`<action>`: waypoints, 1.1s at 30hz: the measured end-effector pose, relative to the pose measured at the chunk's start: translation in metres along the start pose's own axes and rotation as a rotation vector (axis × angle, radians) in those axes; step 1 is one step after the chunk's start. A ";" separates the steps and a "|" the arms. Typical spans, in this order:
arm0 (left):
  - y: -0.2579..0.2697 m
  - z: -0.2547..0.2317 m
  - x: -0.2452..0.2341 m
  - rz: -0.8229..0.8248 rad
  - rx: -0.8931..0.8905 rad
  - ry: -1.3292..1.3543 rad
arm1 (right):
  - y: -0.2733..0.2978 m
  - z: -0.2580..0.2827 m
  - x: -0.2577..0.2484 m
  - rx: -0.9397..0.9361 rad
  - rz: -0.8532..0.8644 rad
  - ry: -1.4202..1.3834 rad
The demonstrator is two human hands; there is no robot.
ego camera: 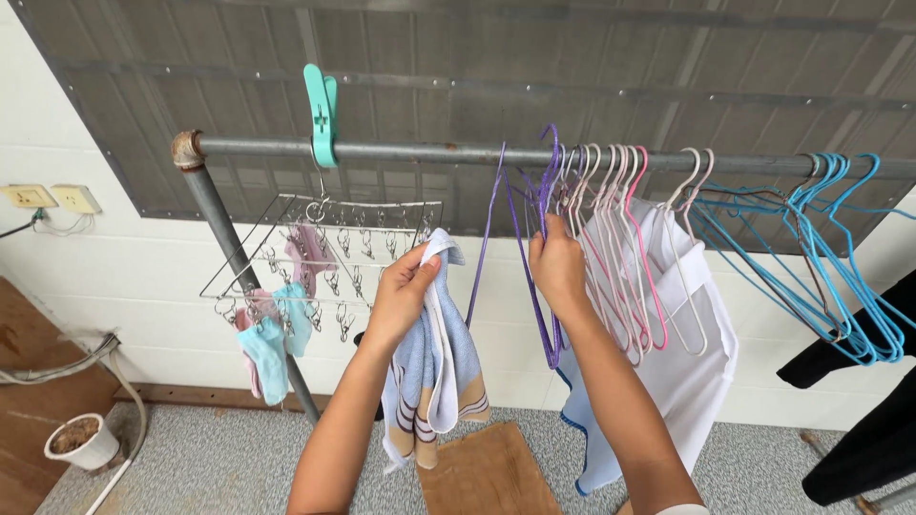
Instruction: The person unclips socks and underwear from a circular hanger, then takes items from a basket to place on individual hangers and attach them to a clothes rack.
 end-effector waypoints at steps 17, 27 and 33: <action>0.296 0.198 -0.047 0.165 -0.647 0.060 | 0.425 -0.031 0.116 0.689 0.205 -1.100; 0.368 0.202 -0.003 0.206 -0.844 0.744 | 0.580 0.047 0.170 0.641 0.159 -1.142; 0.338 0.164 0.020 0.027 -0.640 1.111 | 0.606 0.036 0.147 0.806 0.119 -1.094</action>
Point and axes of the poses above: each hand's wrist, its own y-axis away from the middle knuckle, its own x-axis out of the palm, z = x × y, the point moved 3 cm from there along -y, towards the middle knuckle, and after that the axes turned 14 degrees about z, right-handed, at the moved point
